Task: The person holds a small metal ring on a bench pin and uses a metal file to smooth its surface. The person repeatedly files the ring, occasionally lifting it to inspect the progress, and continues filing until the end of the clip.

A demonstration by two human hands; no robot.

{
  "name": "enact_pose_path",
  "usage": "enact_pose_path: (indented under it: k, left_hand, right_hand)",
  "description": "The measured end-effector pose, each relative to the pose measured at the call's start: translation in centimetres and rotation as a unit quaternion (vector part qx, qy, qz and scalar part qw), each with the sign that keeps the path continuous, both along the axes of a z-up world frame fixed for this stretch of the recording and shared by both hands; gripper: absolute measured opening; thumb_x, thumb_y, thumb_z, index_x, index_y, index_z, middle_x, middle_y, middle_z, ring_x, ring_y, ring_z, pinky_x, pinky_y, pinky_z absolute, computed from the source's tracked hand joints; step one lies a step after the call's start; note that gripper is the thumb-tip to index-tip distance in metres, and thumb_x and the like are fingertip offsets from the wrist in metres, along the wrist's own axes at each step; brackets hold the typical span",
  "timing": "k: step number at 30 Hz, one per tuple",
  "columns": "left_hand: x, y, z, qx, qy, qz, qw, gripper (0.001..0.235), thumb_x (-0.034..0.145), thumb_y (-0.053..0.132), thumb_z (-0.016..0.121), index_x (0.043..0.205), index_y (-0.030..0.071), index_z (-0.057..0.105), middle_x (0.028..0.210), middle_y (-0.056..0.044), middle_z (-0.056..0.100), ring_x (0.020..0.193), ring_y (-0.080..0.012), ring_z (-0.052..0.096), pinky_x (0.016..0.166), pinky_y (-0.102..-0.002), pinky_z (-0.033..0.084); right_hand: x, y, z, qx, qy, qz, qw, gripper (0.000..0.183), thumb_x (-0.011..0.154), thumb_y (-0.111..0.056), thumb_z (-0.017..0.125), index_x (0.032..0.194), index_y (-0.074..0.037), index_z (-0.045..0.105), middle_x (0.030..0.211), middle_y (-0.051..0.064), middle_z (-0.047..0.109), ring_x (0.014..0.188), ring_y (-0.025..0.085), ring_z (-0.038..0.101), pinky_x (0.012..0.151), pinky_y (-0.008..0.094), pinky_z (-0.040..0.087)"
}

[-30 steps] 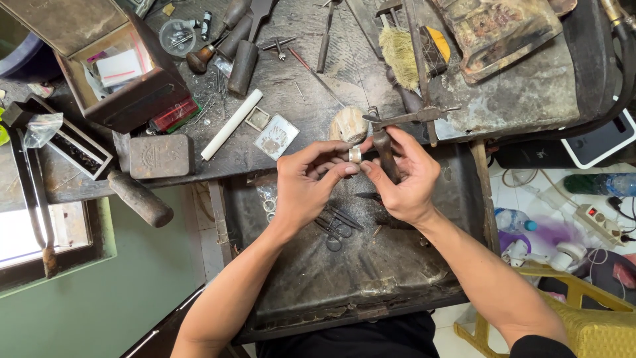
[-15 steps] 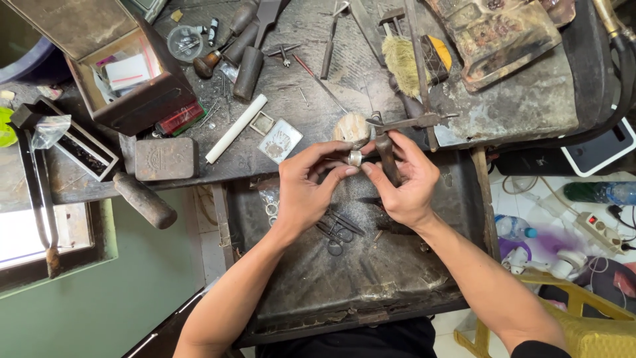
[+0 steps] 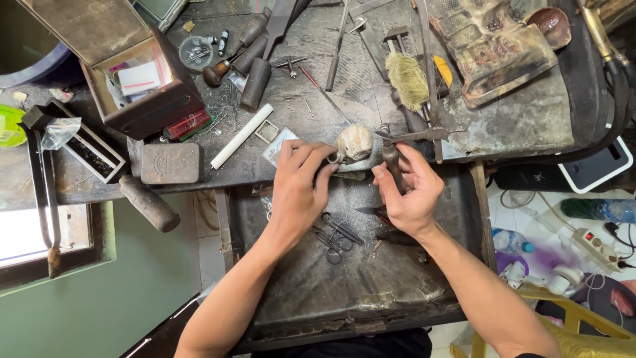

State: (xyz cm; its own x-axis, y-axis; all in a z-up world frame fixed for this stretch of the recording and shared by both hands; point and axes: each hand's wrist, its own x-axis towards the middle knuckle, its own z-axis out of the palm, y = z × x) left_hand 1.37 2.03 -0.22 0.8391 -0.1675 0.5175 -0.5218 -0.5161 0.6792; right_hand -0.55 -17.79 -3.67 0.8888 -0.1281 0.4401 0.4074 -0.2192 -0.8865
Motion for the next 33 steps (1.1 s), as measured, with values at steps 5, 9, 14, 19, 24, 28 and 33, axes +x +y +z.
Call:
enact_pose_path:
  k: [5,9,14,19,24,28,33]
  left_hand:
    - [-0.3,0.1,-0.4,0.033,0.019,0.023,0.999,0.025,0.095,0.005,0.070,0.119,0.008,0.070,0.114,-0.010,0.068,0.106,-0.0309,0.057,0.090,-0.042,0.047]
    - [-0.5,0.0,-0.4,-0.052,0.014,0.007,0.999,0.028,0.096,0.002,0.071,0.124,0.005,0.069,0.115,-0.016,0.071,0.101,-0.0328,0.071,0.088,-0.041,0.057]
    - [-1.0,-0.3,0.3,-0.093,0.021,-0.024,0.995,0.029,0.094,-0.001,0.071,0.123,0.003,0.069,0.115,-0.020,0.072,0.098,-0.0349,0.075,0.087,-0.044,0.062]
    - [-0.7,0.0,0.1,-0.059,-0.001,-0.011,0.998,0.027,0.097,-0.004,0.064,0.121,0.008,0.071,0.120,-0.016,0.071,0.107,-0.0357,0.073,0.093,-0.043,0.060]
    - [0.9,2.8,0.5,0.026,-0.057,0.088,0.994,0.028,0.091,0.000,0.075,0.119,0.004,0.072,0.107,-0.016,0.072,0.098,-0.0324,0.071,0.087,-0.041,0.058]
    - [1.4,4.7,0.8,0.070,-0.073,0.171,0.980,0.027,0.093,-0.008,0.067,0.119,-0.001,0.071,0.102,-0.018,0.069,0.093,-0.0289,0.066,0.087,-0.038,0.054]
    - [2.1,6.3,-2.2,0.231,0.031,0.283,0.930,0.036,0.090,0.006,0.071,0.125,0.012,0.069,0.111,-0.014,0.067,0.106,-0.0344,0.060,0.085,-0.045,0.047]
  right_hand:
    - [0.0,0.0,0.0,0.009,-0.004,0.004,1.000,0.038,0.092,0.009,0.068,0.127,0.017,0.056,0.065,0.017,0.066,0.039,0.014,0.059,0.035,0.025,0.045]
    - [-0.1,-0.1,-0.2,-0.014,-0.024,0.002,1.000,0.047,0.085,0.011,0.076,0.128,0.017,0.057,0.078,0.022,0.070,0.055,0.017,0.067,0.046,0.030,0.052]
    - [-0.3,0.2,0.2,-0.020,-0.027,0.022,0.999,0.053,0.082,0.013,0.079,0.129,0.016,0.056,0.083,0.023,0.071,0.060,0.018,0.067,0.053,0.031,0.055]
    - [-0.3,0.7,0.7,-0.039,-0.042,0.031,0.998,0.043,0.085,0.014,0.074,0.125,0.019,0.059,0.086,0.026,0.073,0.070,0.025,0.073,0.057,0.035,0.059]
    - [0.1,-0.1,-0.5,-0.052,-0.064,0.019,0.996,0.038,0.087,0.005,0.079,0.119,0.016,0.062,0.079,0.023,0.072,0.067,0.023,0.074,0.053,0.031,0.056]
    - [-0.2,0.3,-0.9,-0.050,-0.069,0.011,0.996,0.036,0.085,0.004,0.079,0.116,0.017,0.065,0.078,0.025,0.073,0.063,0.025,0.073,0.050,0.032,0.056]
    - [-0.3,0.5,-1.0,-0.058,-0.073,0.020,0.995,0.029,0.087,0.006,0.075,0.114,0.016,0.067,0.070,0.019,0.073,0.054,0.022,0.071,0.046,0.026,0.053]
